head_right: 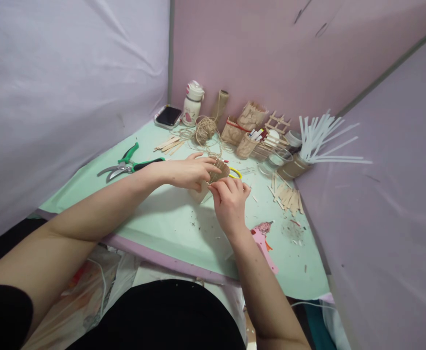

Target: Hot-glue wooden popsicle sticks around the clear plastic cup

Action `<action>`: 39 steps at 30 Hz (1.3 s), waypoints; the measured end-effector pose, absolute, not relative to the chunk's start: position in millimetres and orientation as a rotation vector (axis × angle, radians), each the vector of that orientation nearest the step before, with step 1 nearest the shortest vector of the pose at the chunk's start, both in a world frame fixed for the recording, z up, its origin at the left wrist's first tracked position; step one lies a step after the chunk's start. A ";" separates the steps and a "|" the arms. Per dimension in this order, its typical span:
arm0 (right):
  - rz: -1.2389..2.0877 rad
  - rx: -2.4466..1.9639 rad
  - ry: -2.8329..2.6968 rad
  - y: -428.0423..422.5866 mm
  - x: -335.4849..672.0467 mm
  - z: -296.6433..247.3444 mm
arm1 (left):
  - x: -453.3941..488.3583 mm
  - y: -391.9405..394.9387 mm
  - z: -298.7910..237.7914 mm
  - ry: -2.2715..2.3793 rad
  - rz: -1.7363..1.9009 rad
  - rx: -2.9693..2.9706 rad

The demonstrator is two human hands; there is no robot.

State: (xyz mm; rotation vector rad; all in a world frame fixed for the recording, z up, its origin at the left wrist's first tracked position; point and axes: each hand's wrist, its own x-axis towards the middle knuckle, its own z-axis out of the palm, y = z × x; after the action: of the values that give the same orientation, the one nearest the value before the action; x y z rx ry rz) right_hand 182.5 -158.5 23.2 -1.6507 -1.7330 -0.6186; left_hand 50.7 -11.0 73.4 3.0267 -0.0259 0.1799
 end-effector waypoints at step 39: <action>-0.719 -1.638 -1.765 -150.6 181.1 -21.5 | 53.8 -12.9 70.8 -0.036 0.239 2.924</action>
State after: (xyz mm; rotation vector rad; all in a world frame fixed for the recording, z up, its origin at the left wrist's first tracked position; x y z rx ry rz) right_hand 181.1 -150.6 -21.5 -1.6383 -1.7655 -0.7189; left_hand 53.8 -12.9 70.8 2.9244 -0.0359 0.2393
